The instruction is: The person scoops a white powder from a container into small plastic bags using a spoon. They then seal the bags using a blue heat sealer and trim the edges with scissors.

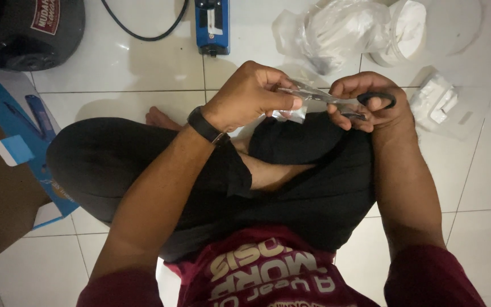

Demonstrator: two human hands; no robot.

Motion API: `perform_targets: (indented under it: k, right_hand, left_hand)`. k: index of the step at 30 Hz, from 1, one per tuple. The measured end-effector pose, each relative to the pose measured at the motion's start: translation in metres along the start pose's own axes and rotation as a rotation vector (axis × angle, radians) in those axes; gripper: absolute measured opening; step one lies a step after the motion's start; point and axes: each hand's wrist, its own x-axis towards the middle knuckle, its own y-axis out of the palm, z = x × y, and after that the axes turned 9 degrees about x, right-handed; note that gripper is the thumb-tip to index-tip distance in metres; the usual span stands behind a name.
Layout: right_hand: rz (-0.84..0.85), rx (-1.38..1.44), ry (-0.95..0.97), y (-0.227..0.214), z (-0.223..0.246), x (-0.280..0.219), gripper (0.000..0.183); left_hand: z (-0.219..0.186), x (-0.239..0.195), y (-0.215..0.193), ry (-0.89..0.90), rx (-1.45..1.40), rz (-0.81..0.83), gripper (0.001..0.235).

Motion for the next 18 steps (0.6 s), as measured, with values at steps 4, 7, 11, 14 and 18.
perform_targets:
  k: [4,7,11,14,18]
  right_hand:
    - [-0.004,0.001,0.019,0.007,0.002,0.004,0.066]
    - [-0.001,0.016,0.02,0.0,-0.001,0.002,0.066]
    - [0.006,0.018,0.032,0.002,-0.002,0.006,0.064]
    - [0.009,0.028,0.045,0.001,-0.004,0.008,0.064]
    - [0.012,-0.008,0.053,0.001,-0.003,0.01,0.067]
  left_hand:
    - [-0.002,0.0,0.0,0.001,-0.007,0.003,0.023]
    - [-0.005,-0.001,-0.001,0.008,-0.004,0.004,0.024]
    - [-0.009,-0.003,0.0,0.0,-0.038,-0.006,0.023]
    - [-0.005,-0.002,0.001,-0.003,-0.046,-0.012,0.022]
    - [-0.005,-0.001,0.001,0.012,-0.036,-0.008,0.023]
